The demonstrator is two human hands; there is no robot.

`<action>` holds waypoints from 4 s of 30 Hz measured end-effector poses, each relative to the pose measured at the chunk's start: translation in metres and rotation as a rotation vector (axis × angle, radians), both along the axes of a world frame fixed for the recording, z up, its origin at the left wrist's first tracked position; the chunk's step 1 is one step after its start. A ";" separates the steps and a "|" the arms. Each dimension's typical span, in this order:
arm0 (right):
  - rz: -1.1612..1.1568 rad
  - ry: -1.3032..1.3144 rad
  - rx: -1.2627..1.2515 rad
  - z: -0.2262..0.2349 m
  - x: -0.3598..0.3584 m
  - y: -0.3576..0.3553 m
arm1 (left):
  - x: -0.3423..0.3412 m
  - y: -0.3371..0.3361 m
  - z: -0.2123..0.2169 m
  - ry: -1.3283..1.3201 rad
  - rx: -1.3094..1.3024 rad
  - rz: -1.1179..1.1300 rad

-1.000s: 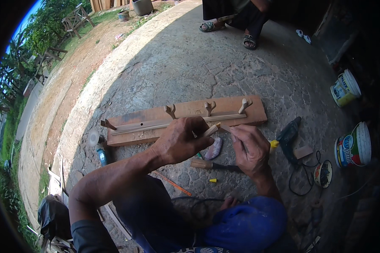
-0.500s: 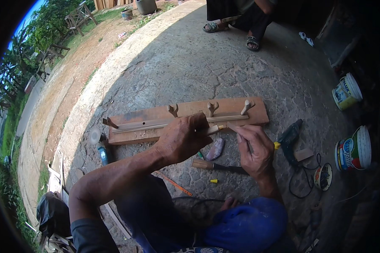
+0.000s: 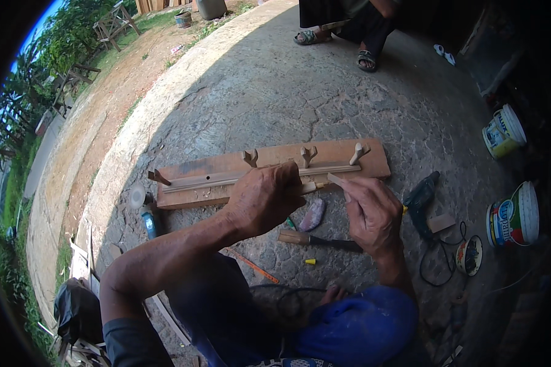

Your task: The person applies glue to small wooden pegs and inserts them into pre-drilled holes on a wooden board. They press each peg firmly into place and inspect the alignment of the assembled piece.

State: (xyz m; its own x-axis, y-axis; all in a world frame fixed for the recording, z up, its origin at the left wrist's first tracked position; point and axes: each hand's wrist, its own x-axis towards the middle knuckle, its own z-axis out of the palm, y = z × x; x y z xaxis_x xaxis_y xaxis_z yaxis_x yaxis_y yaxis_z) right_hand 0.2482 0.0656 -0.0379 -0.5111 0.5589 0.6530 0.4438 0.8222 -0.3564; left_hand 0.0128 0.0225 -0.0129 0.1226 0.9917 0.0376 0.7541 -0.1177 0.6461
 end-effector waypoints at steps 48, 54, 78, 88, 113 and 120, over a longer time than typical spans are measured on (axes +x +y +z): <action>0.353 -0.239 -0.697 -0.161 -0.012 -0.050 | -0.089 -0.038 -0.098 -1.141 -0.473 0.359; 0.373 -0.236 -0.960 -0.075 -0.115 0.004 | -0.071 -0.046 -0.161 -1.714 -0.257 0.463; 0.398 -0.963 -0.431 -0.069 -0.348 0.067 | -0.183 -0.068 -0.290 0.143 0.423 0.894; 0.427 -1.055 -0.422 -0.068 -0.360 0.065 | -0.182 -0.066 -0.298 0.177 0.423 0.891; 0.418 -1.437 -0.215 -0.041 -0.396 0.046 | -0.182 -0.066 -0.302 0.171 0.434 0.899; 0.537 -1.166 -0.103 -0.051 -0.385 0.047 | -0.182 -0.066 -0.302 0.179 0.431 0.895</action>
State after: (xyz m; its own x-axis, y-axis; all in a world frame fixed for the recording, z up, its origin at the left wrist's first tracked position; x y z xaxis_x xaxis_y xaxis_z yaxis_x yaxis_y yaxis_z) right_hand -0.1363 0.1124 -0.0886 -0.9229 0.1273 -0.3634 0.1580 0.9859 -0.0559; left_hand -0.1691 -0.0437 -0.3147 -0.6210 0.6283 0.4686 0.7616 0.3424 0.5502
